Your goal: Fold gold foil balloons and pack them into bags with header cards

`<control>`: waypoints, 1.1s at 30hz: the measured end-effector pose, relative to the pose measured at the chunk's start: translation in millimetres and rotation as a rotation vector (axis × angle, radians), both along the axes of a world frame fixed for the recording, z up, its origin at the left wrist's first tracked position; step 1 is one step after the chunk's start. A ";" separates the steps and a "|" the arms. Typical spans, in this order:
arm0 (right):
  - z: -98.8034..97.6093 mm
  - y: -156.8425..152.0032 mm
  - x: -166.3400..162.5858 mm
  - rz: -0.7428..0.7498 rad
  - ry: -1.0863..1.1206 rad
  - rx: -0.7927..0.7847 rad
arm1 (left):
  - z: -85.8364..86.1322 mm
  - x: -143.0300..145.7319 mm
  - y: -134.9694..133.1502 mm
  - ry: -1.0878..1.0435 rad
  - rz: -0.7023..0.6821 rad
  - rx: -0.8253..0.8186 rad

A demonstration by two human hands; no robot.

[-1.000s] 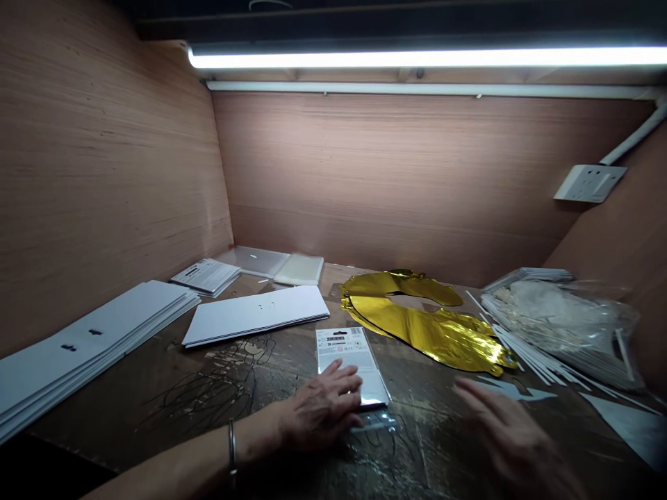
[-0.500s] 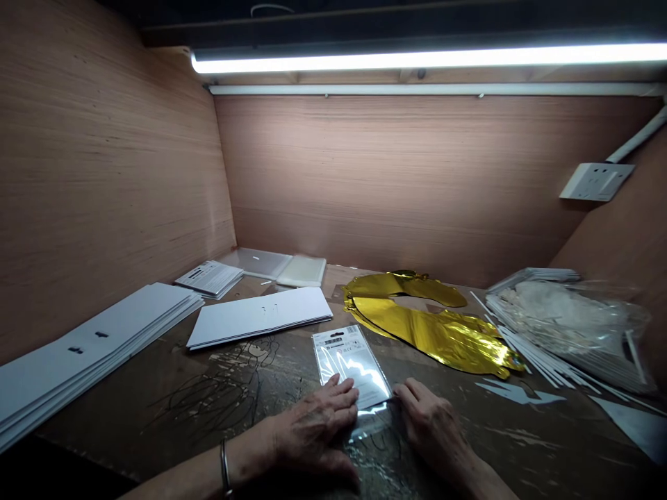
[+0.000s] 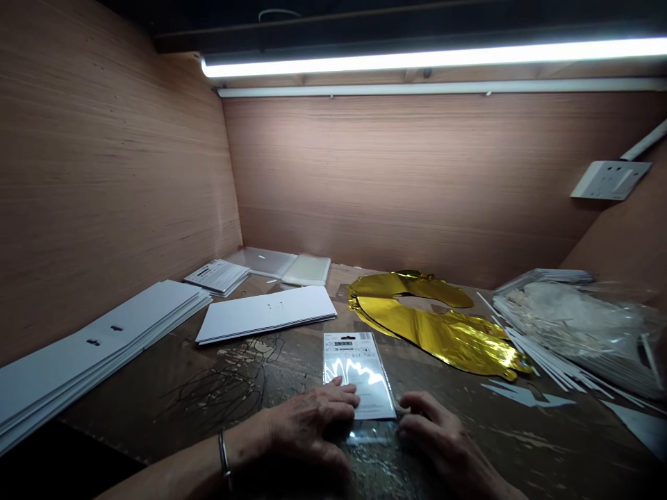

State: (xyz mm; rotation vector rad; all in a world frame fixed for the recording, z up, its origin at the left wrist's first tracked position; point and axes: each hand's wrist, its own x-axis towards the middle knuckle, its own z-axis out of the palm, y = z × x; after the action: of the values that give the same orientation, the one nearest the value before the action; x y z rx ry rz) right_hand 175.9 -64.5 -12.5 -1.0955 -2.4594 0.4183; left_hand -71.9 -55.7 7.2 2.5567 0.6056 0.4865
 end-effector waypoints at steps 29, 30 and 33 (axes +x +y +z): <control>10.1 6.8 -38.0 -0.536 -0.153 -0.287 | -17.5 -4.4 6.9 -0.101 0.123 0.038; 12.9 8.1 -40.7 -0.570 -0.191 -0.297 | -19.5 -4.6 8.9 -0.111 0.158 0.039; 17.8 11.6 -44.3 -0.607 -0.254 -0.288 | -22.2 -6.1 13.1 -0.104 0.219 0.035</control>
State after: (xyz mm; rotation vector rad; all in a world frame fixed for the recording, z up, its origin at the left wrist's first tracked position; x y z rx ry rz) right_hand 131.6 -52.9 5.3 -2.0379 -2.1458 0.4640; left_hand -78.0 -42.6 -15.1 2.4910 0.8504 0.7047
